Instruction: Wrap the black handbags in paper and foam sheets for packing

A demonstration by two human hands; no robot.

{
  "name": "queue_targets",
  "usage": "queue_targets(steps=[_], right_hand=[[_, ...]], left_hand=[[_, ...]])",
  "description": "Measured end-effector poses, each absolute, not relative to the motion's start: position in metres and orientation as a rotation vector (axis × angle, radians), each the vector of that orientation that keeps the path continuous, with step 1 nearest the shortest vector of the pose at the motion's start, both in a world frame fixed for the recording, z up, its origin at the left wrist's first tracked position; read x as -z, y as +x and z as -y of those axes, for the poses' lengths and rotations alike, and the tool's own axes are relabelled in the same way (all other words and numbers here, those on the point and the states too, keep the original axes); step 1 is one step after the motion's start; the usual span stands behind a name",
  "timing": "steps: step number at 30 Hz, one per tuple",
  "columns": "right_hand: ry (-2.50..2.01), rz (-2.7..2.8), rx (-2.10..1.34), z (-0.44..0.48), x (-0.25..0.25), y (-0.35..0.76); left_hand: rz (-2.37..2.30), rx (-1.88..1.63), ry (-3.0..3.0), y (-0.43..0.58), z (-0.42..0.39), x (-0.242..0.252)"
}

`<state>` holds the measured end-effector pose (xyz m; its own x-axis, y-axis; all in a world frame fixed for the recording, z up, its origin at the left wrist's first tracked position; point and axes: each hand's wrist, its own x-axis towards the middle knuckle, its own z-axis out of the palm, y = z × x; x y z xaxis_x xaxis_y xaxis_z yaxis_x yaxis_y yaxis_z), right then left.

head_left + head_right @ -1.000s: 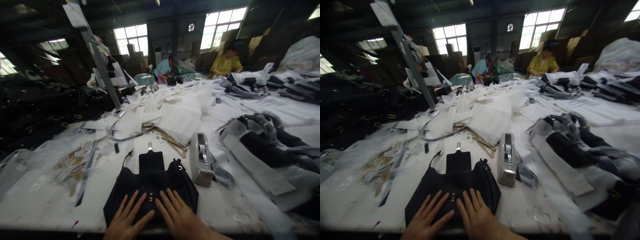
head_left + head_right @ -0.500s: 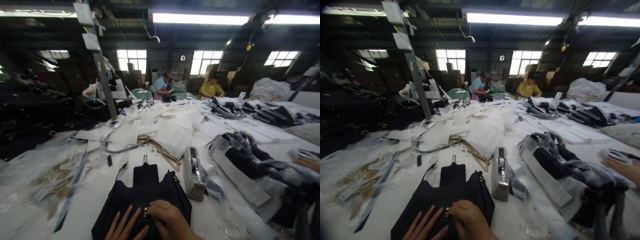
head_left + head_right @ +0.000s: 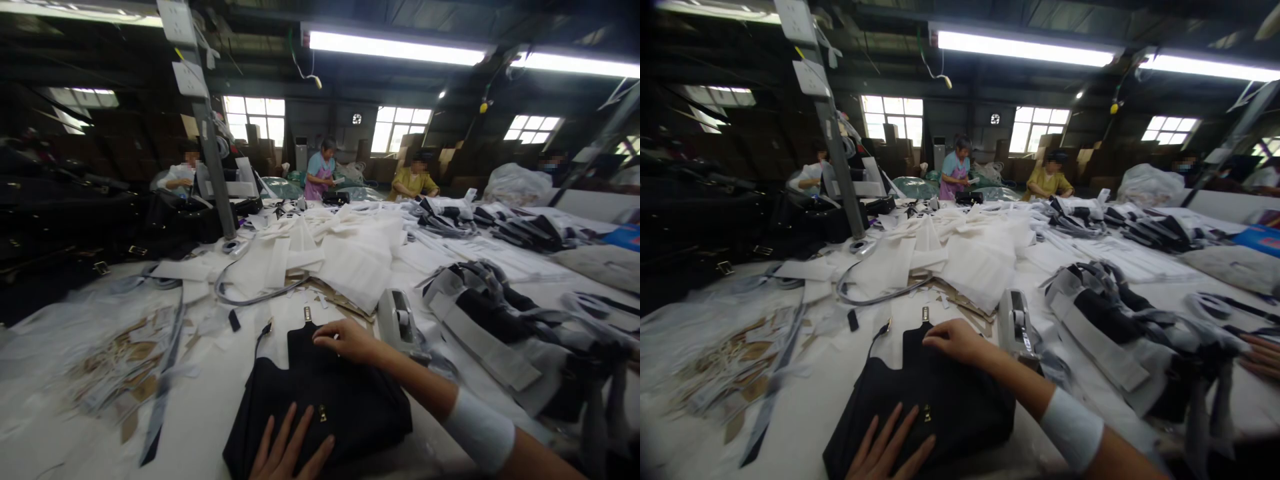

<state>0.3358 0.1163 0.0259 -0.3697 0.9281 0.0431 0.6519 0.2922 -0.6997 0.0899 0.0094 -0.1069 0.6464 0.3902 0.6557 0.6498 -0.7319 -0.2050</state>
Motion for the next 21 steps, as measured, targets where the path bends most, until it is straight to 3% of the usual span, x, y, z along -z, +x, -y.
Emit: queue_targets(steps=[4, 15, 21], right_hand=[[-1.354, 2.210, -1.004, -0.062, -0.021, 0.323], [-1.446, 2.663, -0.303, -0.038, -0.011, 0.297], [-1.736, 2.702, -0.318, -0.038, -0.017, 0.276]], left_hand=[[0.875, 0.778, -2.587, 0.086, -0.002, 0.093], [0.976, 0.632, -2.724, 0.086, 0.007, 0.073], [0.968, 0.661, -2.703, 0.085, 0.007, 0.071]])
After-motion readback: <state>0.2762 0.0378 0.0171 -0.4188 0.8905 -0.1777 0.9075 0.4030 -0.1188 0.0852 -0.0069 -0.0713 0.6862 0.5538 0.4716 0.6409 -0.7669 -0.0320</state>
